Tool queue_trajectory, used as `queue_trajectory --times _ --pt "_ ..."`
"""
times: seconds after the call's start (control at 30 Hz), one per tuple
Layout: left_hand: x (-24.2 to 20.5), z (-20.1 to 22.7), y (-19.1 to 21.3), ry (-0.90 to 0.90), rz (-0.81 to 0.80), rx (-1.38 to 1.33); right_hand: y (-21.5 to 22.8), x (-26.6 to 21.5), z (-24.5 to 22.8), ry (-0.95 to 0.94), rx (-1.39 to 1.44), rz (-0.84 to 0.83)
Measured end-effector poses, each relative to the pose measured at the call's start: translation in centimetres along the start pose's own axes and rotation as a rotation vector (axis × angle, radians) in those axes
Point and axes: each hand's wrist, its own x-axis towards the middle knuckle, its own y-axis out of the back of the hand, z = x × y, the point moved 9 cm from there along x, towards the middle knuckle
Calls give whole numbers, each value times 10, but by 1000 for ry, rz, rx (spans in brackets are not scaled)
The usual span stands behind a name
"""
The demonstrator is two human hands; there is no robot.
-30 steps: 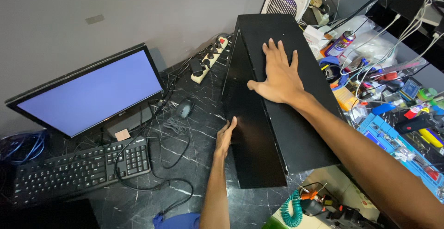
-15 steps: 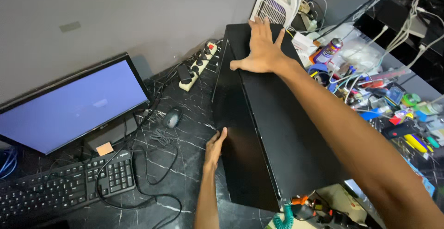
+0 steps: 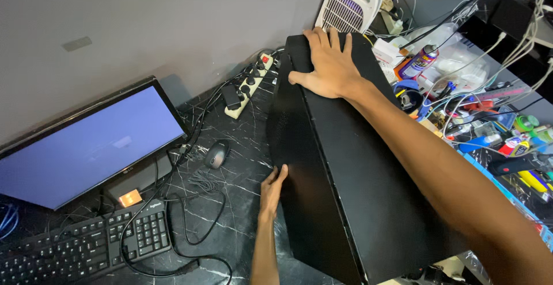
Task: The person connects a cable to the computer tower, then picks up the tower and places it on the table. They use a screwdriver to secure the side panel of the tower, then remove the panel again to access the interior components.
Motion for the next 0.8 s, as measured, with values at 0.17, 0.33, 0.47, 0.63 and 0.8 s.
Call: queue_trajectory --times 0.17,0.33,0.47,0.63,0.8 --pt "0 1 2 7 27 133 4 -2 -3 12 24 -4" --pt "2 0 2 -68 40 68 3 -1 -2 35 23 11" --pt "-1 -1 2 -48 13 99 7 -2 -6 71 23 49" --pt "-14 3 1 -53 6 87 8 -1 -6 72 38 34" --pt "-19 -3 2 28 -2 81 4 3 -2 1 17 -40"
